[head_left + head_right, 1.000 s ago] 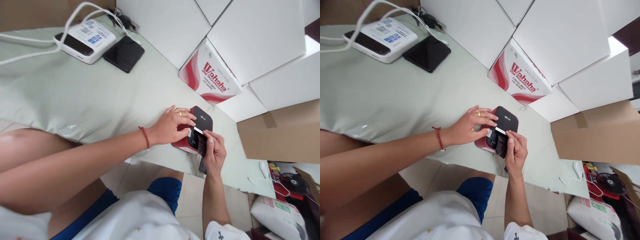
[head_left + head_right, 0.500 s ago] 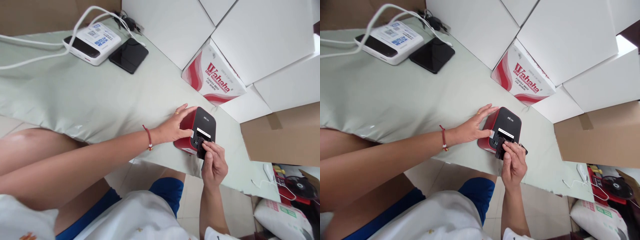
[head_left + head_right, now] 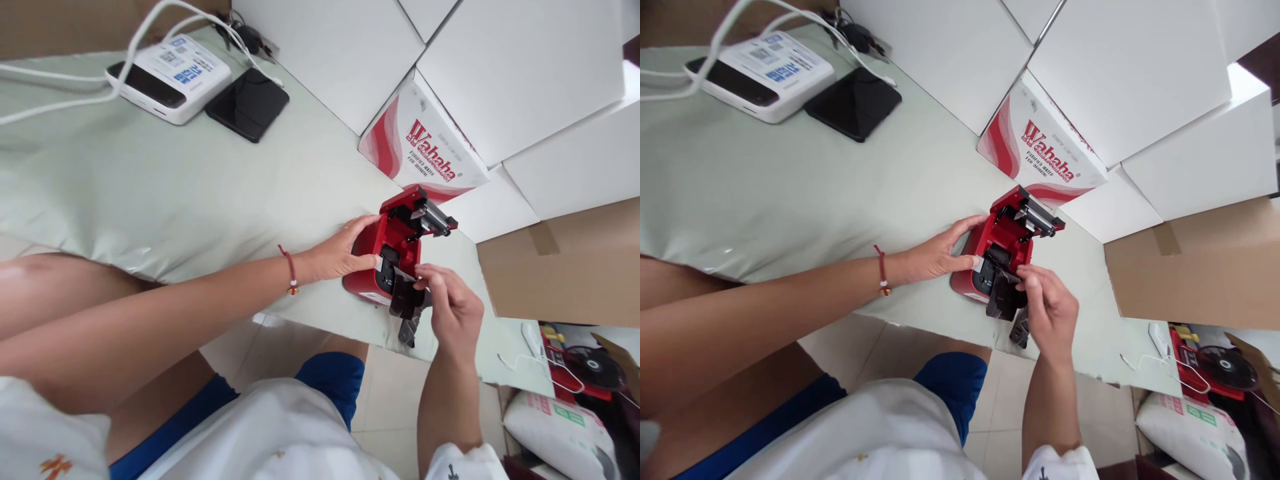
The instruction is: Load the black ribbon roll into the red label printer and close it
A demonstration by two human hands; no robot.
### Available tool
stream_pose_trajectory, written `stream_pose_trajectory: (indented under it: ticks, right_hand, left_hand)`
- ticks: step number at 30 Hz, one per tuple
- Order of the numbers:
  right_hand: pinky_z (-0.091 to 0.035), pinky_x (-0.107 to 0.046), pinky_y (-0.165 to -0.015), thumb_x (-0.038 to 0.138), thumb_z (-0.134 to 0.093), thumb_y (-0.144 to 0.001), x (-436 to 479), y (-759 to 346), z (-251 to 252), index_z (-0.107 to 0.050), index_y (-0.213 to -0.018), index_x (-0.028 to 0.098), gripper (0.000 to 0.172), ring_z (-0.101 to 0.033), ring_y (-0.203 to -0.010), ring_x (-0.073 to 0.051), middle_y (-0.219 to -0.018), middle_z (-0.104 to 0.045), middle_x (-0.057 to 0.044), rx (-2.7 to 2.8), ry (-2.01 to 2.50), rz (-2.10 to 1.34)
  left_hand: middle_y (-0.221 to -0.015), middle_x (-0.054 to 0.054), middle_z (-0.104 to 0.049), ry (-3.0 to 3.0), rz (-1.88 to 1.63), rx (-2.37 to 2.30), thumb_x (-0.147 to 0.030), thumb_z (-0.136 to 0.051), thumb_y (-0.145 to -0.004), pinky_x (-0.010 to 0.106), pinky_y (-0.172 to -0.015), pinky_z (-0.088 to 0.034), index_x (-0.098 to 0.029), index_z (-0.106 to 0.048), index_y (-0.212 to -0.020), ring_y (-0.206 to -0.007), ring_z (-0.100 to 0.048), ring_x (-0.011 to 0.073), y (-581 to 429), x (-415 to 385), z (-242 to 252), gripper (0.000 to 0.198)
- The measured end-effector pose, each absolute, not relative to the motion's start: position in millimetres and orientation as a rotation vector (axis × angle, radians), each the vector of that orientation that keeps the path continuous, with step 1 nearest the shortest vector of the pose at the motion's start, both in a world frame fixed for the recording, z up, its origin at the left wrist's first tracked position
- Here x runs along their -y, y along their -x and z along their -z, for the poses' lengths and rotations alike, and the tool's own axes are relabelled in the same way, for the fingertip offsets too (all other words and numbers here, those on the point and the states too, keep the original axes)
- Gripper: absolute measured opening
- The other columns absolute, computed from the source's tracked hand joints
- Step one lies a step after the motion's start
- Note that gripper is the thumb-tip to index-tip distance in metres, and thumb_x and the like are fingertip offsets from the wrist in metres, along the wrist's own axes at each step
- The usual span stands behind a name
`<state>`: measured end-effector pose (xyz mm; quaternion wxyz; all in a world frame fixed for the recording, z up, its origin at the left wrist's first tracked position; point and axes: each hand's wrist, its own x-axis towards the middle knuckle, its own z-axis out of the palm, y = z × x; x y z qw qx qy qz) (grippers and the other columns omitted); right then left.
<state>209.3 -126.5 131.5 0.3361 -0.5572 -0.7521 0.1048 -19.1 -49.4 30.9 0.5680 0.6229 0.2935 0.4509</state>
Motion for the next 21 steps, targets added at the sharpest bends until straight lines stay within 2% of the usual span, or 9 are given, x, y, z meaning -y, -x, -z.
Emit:
stream_pose_trajectory:
  ticks: [2,4,9,12,17,19,21]
  right_hand:
    - [-0.059,-0.034,-0.068,0.04,-0.062,-0.104,105.1,-207.8,-145.0,-0.082,-0.104,0.024,0.026,-0.07,-0.068,-0.016,-0.107,-0.081,-0.006,1.996,1.636,-0.332]
    - [-0.058,-0.034,-0.068,0.042,-0.063,-0.101,82.4,-204.8,-154.7,-0.082,-0.113,0.024,0.029,-0.069,-0.067,-0.016,-0.112,-0.082,-0.007,2.134,1.798,-0.375]
    - [-0.056,-0.038,-0.087,0.025,-0.063,-0.094,42.3,-192.4,-162.2,-0.076,-0.134,0.027,0.042,-0.076,-0.099,-0.027,-0.121,-0.082,-0.007,2.648,2.019,-0.416]
    - [-0.055,-0.039,-0.09,0.021,-0.062,-0.092,31.8,-185.8,-159.1,-0.076,-0.133,0.028,0.044,-0.075,-0.103,-0.028,-0.121,-0.082,-0.007,2.745,2.093,-0.393]
    - [-0.054,-0.038,-0.095,0.018,-0.065,-0.087,28.4,-180.6,-153.2,-0.078,-0.12,0.02,0.036,-0.072,-0.109,-0.028,-0.124,-0.077,-0.012,2.73,2.06,-0.355]
    - [-0.053,-0.039,-0.094,0.019,-0.067,-0.085,35.5,-181.1,-157.3,-0.078,-0.116,0.019,0.032,-0.071,-0.106,-0.027,-0.12,-0.076,-0.013,2.663,2.024,-0.289]
    - [-0.054,-0.037,-0.083,0.025,-0.069,-0.087,50.0,-186.3,-167.4,-0.077,-0.117,0.02,0.032,-0.069,-0.091,-0.023,-0.117,-0.075,-0.011,2.498,2.006,-0.331]
  left_hand:
    - [-0.174,0.016,-0.036,-1.455,-1.08,-0.713,-0.048,-0.071,-0.09,0.054,-0.138,-0.023,-0.021,-0.036,-0.163,-0.164,-0.032,0.034,16.8,51.2,-30.4,0.086]
    - [-0.171,0.016,-0.04,-1.444,-1.092,-0.738,-0.046,-0.07,-0.09,0.056,-0.136,-0.026,-0.021,-0.037,-0.162,-0.161,-0.037,0.0345,15.0,53.8,-31.2,0.083]
    - [-0.166,0.017,-0.046,-1.425,-1.077,-0.799,-0.048,-0.071,-0.088,0.057,-0.132,-0.034,-0.022,-0.044,-0.158,-0.154,-0.046,0.0356,13.7,58.1,-34.6,0.079]
    - [-0.16,0.017,-0.051,-1.422,-1.09,-0.816,-0.046,-0.072,-0.087,0.056,-0.129,-0.038,-0.021,-0.046,-0.156,-0.149,-0.051,0.0342,14.2,58.1,-36.4,0.077]
    - [-0.154,0.016,-0.056,-1.426,-1.109,-0.833,-0.043,-0.071,-0.085,0.055,-0.127,-0.04,-0.022,-0.051,-0.151,-0.145,-0.054,0.0328,14.7,58.4,-38.2,0.072]
    - [-0.154,0.016,-0.056,-1.424,-1.104,-0.847,-0.045,-0.071,-0.085,0.054,-0.127,-0.041,-0.022,-0.051,-0.15,-0.144,-0.054,0.0325,14.6,58.9,-37.6,0.072]
    - [-0.154,0.016,-0.055,-1.416,-1.084,-0.867,-0.05,-0.071,-0.085,0.053,-0.126,-0.041,-0.021,-0.05,-0.152,-0.144,-0.054,0.0323,14.5,59.6,-36.6,0.075]
